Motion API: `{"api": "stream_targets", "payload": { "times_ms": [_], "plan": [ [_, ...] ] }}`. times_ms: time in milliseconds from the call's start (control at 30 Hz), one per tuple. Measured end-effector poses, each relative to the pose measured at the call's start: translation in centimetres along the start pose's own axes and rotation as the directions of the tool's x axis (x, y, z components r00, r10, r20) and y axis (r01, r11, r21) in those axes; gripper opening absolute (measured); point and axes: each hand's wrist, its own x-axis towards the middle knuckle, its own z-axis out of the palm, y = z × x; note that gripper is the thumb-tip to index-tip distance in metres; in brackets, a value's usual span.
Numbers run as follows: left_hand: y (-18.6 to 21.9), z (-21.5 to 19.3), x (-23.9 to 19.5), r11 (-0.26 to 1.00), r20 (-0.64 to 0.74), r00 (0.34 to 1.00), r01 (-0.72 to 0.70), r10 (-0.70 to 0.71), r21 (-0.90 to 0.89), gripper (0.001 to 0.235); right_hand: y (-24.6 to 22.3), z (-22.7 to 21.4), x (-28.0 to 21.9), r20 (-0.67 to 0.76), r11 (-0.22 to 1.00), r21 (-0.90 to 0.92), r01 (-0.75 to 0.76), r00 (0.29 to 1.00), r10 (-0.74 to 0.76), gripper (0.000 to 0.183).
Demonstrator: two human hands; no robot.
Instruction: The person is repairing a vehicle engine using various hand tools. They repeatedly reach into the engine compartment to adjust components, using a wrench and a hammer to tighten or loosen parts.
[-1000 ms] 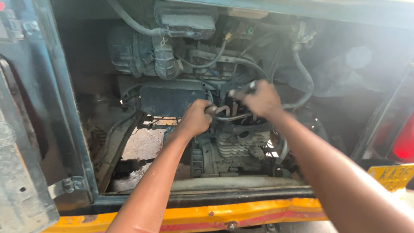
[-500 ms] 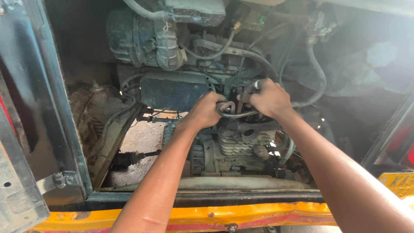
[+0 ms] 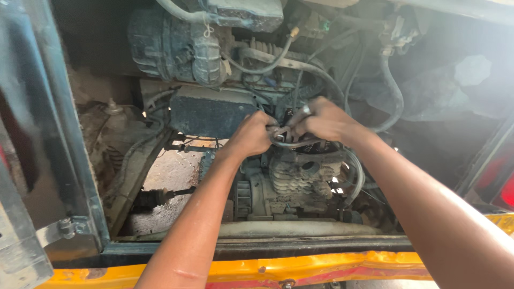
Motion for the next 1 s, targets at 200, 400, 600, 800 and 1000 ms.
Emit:
{"api": "stream_targets", "payload": {
  "times_ms": [200,400,600,800,1000],
  "plan": [
    [0.1,-0.1,0.3,1.0,0.002,1.0,0.002,-0.002,0.001,0.022,-2.1,0.5,0.2,0.031,0.937,-0.208,-0.28,0.956,0.292,0.056],
    [-0.1,0.0,0.2,0.981,-0.021,0.988,0.149,-0.152,-0.123,0.031,-3.1,1.2,0.9,-0.006,0.896,-0.428,-0.115,0.992,0.125,0.074],
    [-3.9,1.0,0.5,0.995,-0.184,0.981,0.05,-0.065,-0.087,0.036,-4.1,1.8,1.6,0.026,0.779,-0.623,-0.075,0.993,0.116,0.06],
    [-6.4,4.8,0.9,0.33,-0.007,0.887,0.164,-0.461,-0.93,0.013,-4.8,2.2,1.6,0.037,0.73,-0.679,-0.08,0.989,0.143,0.055],
    [-4.7,6.0,2.1,0.227,0.102,0.774,0.305,-0.625,-0.925,0.016,-5.2,2.3,1.5,0.028,0.719,-0.679,-0.146,0.974,0.224,0.055]
  ]
}}
